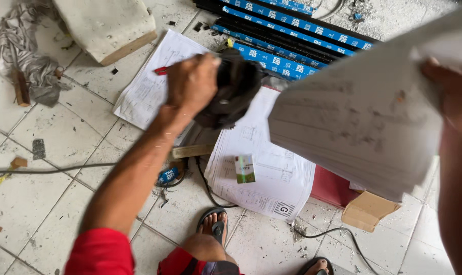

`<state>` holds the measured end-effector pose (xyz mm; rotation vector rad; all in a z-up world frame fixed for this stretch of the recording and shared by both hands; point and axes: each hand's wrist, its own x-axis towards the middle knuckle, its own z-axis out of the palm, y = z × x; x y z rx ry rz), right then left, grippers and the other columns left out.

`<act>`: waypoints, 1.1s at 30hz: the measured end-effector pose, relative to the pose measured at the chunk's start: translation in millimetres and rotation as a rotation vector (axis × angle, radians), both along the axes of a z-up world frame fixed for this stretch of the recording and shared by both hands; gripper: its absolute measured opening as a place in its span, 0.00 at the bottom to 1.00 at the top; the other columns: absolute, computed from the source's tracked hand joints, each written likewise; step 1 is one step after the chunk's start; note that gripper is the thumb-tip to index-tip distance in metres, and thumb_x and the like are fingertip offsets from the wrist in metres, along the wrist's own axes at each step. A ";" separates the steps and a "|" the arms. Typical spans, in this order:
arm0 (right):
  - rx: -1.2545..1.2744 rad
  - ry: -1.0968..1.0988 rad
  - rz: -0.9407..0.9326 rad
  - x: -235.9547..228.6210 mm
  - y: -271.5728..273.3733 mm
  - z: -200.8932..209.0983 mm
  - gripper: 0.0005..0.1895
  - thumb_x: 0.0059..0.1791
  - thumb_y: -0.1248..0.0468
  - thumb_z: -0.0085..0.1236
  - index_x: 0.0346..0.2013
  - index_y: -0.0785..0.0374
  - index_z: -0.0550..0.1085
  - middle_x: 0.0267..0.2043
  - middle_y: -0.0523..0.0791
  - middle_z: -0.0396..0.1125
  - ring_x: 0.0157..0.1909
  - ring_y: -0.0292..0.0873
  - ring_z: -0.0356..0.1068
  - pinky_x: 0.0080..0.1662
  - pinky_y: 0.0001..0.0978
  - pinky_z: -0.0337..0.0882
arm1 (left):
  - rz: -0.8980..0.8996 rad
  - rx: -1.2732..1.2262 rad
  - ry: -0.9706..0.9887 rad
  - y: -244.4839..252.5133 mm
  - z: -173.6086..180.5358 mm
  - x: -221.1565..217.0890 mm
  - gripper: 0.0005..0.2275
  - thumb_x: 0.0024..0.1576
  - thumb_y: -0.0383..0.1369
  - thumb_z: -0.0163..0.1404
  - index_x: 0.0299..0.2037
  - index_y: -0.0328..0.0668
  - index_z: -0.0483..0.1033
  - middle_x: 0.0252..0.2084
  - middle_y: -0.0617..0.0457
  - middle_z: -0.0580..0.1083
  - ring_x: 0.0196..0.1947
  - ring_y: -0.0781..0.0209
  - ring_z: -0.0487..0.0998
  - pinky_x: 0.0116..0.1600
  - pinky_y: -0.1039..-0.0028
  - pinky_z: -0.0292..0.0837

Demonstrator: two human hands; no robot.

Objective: The person searches through a red toolbox for parts and then attaches a drill bit to an electric drill using a chuck key.

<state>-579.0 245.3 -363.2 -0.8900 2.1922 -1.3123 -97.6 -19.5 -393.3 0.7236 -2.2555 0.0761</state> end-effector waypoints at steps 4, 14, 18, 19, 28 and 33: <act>-0.191 -0.074 -0.067 125.3 -95.0 55.6 0.14 0.52 0.55 0.74 0.33 0.45 0.72 0.36 0.25 0.66 0.39 0.20 0.64 0.40 0.12 0.62 | 0.023 -0.028 -0.169 -36.3 12.8 53.9 0.09 0.69 0.28 0.54 0.35 0.35 0.80 0.20 0.54 0.73 0.13 0.67 0.66 0.14 0.75 0.56; -0.663 -1.128 0.030 279.4 -265.0 -41.1 0.24 0.47 0.65 0.58 0.59 0.63 0.71 0.55 0.52 0.73 0.55 0.55 0.74 0.59 0.51 0.75 | 0.601 0.330 -0.353 -105.5 -107.7 126.1 0.11 0.65 0.33 0.48 0.31 0.40 0.78 0.26 0.48 0.77 0.25 0.52 0.78 0.29 0.62 0.72; -0.040 -0.778 -0.007 338.7 -282.0 -119.2 0.26 0.46 0.56 0.64 0.53 0.69 0.74 0.50 0.60 0.72 0.59 0.60 0.72 0.57 0.57 0.72 | 0.597 0.436 -0.257 -93.3 -139.1 133.5 0.08 0.68 0.34 0.48 0.39 0.41 0.76 0.32 0.48 0.76 0.30 0.54 0.76 0.36 0.63 0.70; -0.037 -0.782 -0.017 343.9 -284.8 -139.3 0.26 0.46 0.56 0.64 0.53 0.69 0.74 0.50 0.60 0.72 0.59 0.60 0.72 0.57 0.57 0.72 | 0.590 0.439 -0.265 -87.7 -137.8 133.4 0.08 0.68 0.34 0.48 0.39 0.41 0.76 0.32 0.48 0.76 0.30 0.54 0.76 0.36 0.63 0.70; 0.321 -0.958 0.219 304.7 -232.6 -170.7 0.36 0.48 0.53 0.61 0.67 0.66 0.64 0.49 0.55 0.75 0.40 0.53 0.79 0.44 0.42 0.82 | 0.516 0.786 0.256 -14.0 -141.5 158.2 0.25 0.57 0.27 0.59 0.63 0.30 0.65 0.57 0.28 0.73 0.56 0.25 0.73 0.59 0.35 0.68; 0.430 0.255 0.244 217.2 -140.7 -160.2 0.28 0.47 0.50 0.65 0.62 0.46 0.72 0.54 0.50 0.73 0.56 0.61 0.72 0.55 0.58 0.72 | 0.584 0.684 0.512 71.2 -175.6 146.4 0.17 0.63 0.35 0.58 0.56 0.39 0.67 0.51 0.42 0.68 0.56 0.41 0.71 0.63 0.53 0.62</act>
